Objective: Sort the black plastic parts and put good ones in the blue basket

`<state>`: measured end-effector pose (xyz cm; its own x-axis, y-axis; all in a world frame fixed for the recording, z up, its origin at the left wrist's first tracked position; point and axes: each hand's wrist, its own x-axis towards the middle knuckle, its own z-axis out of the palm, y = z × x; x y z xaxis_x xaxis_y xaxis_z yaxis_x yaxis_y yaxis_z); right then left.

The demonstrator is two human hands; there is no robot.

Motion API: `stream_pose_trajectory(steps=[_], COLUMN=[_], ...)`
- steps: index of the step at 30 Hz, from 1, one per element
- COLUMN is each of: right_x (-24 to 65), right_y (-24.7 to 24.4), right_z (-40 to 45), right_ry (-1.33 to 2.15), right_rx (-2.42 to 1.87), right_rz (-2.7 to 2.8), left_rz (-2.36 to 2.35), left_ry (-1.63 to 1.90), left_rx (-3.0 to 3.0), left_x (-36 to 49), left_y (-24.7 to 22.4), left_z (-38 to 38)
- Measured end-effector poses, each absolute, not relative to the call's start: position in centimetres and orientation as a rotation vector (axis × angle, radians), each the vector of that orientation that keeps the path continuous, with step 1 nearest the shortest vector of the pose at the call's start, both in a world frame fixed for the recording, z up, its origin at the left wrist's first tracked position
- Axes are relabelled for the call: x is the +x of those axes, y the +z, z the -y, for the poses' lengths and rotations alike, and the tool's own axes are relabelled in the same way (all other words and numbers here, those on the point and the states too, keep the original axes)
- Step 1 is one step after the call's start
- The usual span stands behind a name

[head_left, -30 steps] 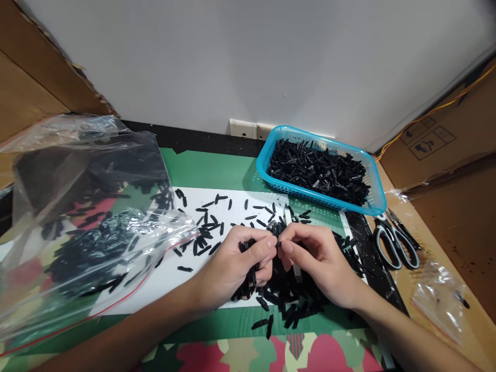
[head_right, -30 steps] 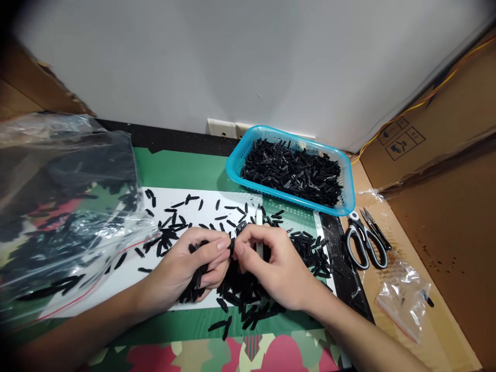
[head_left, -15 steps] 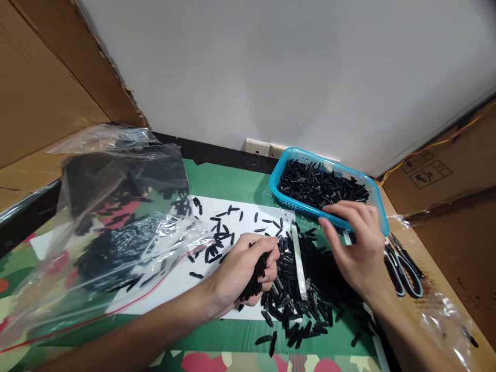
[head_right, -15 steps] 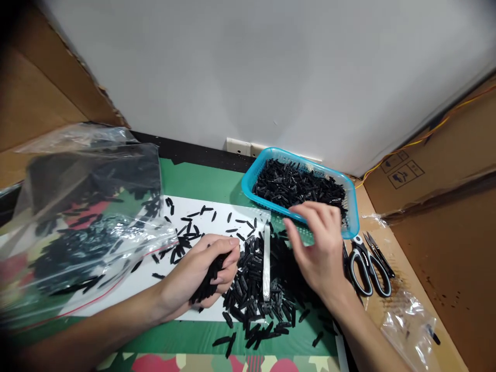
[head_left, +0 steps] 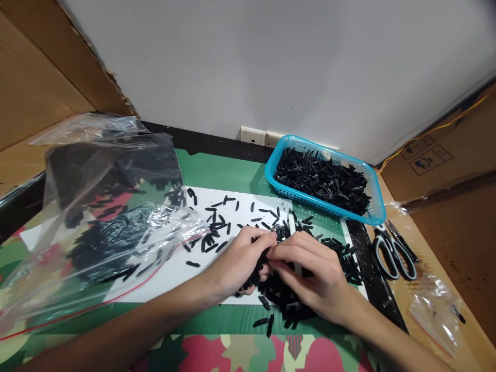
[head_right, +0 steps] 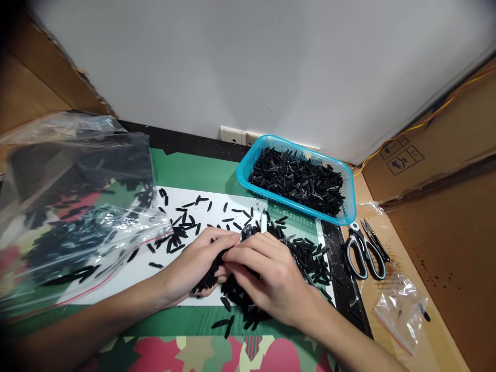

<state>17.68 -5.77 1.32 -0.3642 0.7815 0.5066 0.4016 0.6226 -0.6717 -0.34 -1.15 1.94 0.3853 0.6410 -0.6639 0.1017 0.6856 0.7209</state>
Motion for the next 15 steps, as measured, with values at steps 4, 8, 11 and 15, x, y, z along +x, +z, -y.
stream_pose_trajectory(steps=[4, 8, 11, 15], right_x=[18.1, 18.2, 18.3, 18.4], right_y=[1.6, 1.8, 1.8, 1.5], right_z=[5.6, 5.2, 4.7, 4.1], right_ry=[0.653, 0.814, 1.002, 1.237], right_rx=[-0.928, -1.091, -1.166, -1.153], right_rz=[1.899, 1.629, 1.397, 1.218], left_rz=[-1.064, -0.949, -0.848, -0.805], left_ry=[0.339, 0.346, 0.356, 0.367], left_rx=[0.715, 0.668, 0.685, 0.733], left_x=[-0.3, -0.6, -0.8, -1.0], left_y=[1.9, 2.4, 2.7, 2.8], left_z=[1.1, 0.6, 0.3, 0.2])
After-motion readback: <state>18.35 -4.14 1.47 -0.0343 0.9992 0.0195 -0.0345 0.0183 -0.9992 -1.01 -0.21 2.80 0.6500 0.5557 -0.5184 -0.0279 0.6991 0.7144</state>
